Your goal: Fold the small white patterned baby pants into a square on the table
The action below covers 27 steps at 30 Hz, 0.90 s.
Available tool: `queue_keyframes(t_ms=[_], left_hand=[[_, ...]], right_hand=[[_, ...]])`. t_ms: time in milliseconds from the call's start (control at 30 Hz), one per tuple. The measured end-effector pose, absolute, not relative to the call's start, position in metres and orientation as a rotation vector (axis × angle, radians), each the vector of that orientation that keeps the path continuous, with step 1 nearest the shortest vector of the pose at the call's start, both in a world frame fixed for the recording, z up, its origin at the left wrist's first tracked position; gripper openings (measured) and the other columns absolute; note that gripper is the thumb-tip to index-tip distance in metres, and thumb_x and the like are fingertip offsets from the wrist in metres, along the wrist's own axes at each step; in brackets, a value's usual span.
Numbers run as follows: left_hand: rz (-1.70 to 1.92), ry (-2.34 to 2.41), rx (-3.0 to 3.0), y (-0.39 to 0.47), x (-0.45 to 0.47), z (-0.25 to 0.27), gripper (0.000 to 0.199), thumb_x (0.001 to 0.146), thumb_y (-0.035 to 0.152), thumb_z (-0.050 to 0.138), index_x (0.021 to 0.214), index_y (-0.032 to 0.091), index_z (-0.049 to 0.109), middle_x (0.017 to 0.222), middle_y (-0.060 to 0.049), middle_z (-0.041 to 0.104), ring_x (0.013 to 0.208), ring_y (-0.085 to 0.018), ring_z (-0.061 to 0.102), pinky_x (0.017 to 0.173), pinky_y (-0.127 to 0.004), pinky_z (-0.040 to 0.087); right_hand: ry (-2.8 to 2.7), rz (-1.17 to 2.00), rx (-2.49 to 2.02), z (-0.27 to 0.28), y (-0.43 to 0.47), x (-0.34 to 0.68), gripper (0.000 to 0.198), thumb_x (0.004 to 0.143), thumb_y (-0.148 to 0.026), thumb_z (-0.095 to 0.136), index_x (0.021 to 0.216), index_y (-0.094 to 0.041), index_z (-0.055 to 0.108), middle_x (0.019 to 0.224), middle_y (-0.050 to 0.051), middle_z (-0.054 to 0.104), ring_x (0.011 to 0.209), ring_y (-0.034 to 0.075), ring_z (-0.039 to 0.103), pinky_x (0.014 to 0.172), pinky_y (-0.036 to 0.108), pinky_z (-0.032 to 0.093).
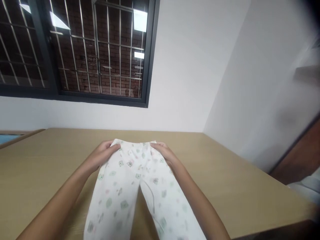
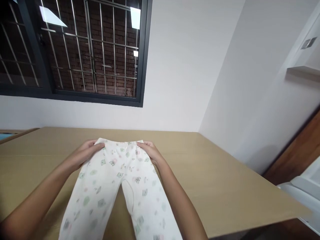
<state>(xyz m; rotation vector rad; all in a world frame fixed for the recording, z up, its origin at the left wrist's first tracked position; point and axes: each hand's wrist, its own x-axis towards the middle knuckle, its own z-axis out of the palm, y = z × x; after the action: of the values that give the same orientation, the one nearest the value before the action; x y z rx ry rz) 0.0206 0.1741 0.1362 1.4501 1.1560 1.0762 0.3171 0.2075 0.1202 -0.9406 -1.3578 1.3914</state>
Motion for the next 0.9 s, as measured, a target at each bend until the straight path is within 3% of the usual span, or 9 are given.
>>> queue_keyframes(t_ms=[200, 433, 567, 700, 900], left_hand=[[0.974, 1.379, 1.486, 0.256, 0.025, 0.041, 0.044, 0.073, 0.062, 0.067, 0.079, 0.018, 0.066, 0.071, -0.003, 0.069, 0.065, -0.022, 0.065, 0.057, -0.028, 0.045], [0.989, 1.626, 1.628, 0.301, 0.017, -0.014, 0.033, 0.075, 0.054, 0.057, 0.064, 0.022, 0.056, 0.061, 0.002, 0.058, 0.064, -0.019, 0.057, 0.060, -0.027, 0.037], [0.997, 1.773, 1.747, 0.317, 0.014, -0.027, 0.031, 0.075, 0.048, 0.059, 0.058, 0.024, 0.046, 0.055, 0.005, 0.049, 0.063, -0.018, 0.053, 0.062, -0.027, 0.034], [0.976, 1.905, 1.853, 0.322, 0.019, -0.035, 0.029, 0.080, 0.046, 0.058, 0.063, 0.023, 0.052, 0.064, 0.002, 0.059, 0.074, -0.021, 0.059, 0.068, -0.028, 0.037], [0.945, 2.085, 1.962, 0.313, 0.027, -0.037, 0.018, 0.083, 0.040, 0.060, 0.083, 0.022, 0.064, 0.101, -0.011, 0.070, 0.111, -0.033, 0.058, 0.092, -0.042, 0.039]], right_hand=[[-1.384, 1.215, -1.243, 0.042, 0.269, 0.318, 0.033, 0.074, -0.047, 0.077, 0.071, -0.017, 0.065, 0.074, 0.007, 0.072, 0.072, 0.020, 0.066, 0.063, 0.028, 0.050], [-1.447, 0.936, -1.454, -0.005, 0.310, 0.313, 0.030, 0.072, -0.032, 0.063, 0.055, -0.023, 0.041, 0.050, -0.007, 0.038, 0.050, 0.010, 0.037, 0.048, 0.024, 0.026], [-1.507, 0.770, -1.528, -0.020, 0.325, 0.312, 0.032, 0.071, -0.029, 0.060, 0.053, -0.023, 0.034, 0.051, -0.007, 0.031, 0.052, 0.010, 0.033, 0.051, 0.025, 0.024], [-1.574, 0.596, -1.567, -0.031, 0.332, 0.312, 0.031, 0.070, -0.027, 0.059, 0.052, -0.023, 0.034, 0.053, -0.006, 0.033, 0.057, 0.012, 0.036, 0.055, 0.026, 0.025], [-1.602, 0.441, -1.583, -0.042, 0.336, 0.314, 0.019, 0.067, -0.023, 0.062, 0.057, -0.022, 0.046, 0.063, -0.003, 0.050, 0.071, 0.015, 0.048, 0.067, 0.025, 0.035]])
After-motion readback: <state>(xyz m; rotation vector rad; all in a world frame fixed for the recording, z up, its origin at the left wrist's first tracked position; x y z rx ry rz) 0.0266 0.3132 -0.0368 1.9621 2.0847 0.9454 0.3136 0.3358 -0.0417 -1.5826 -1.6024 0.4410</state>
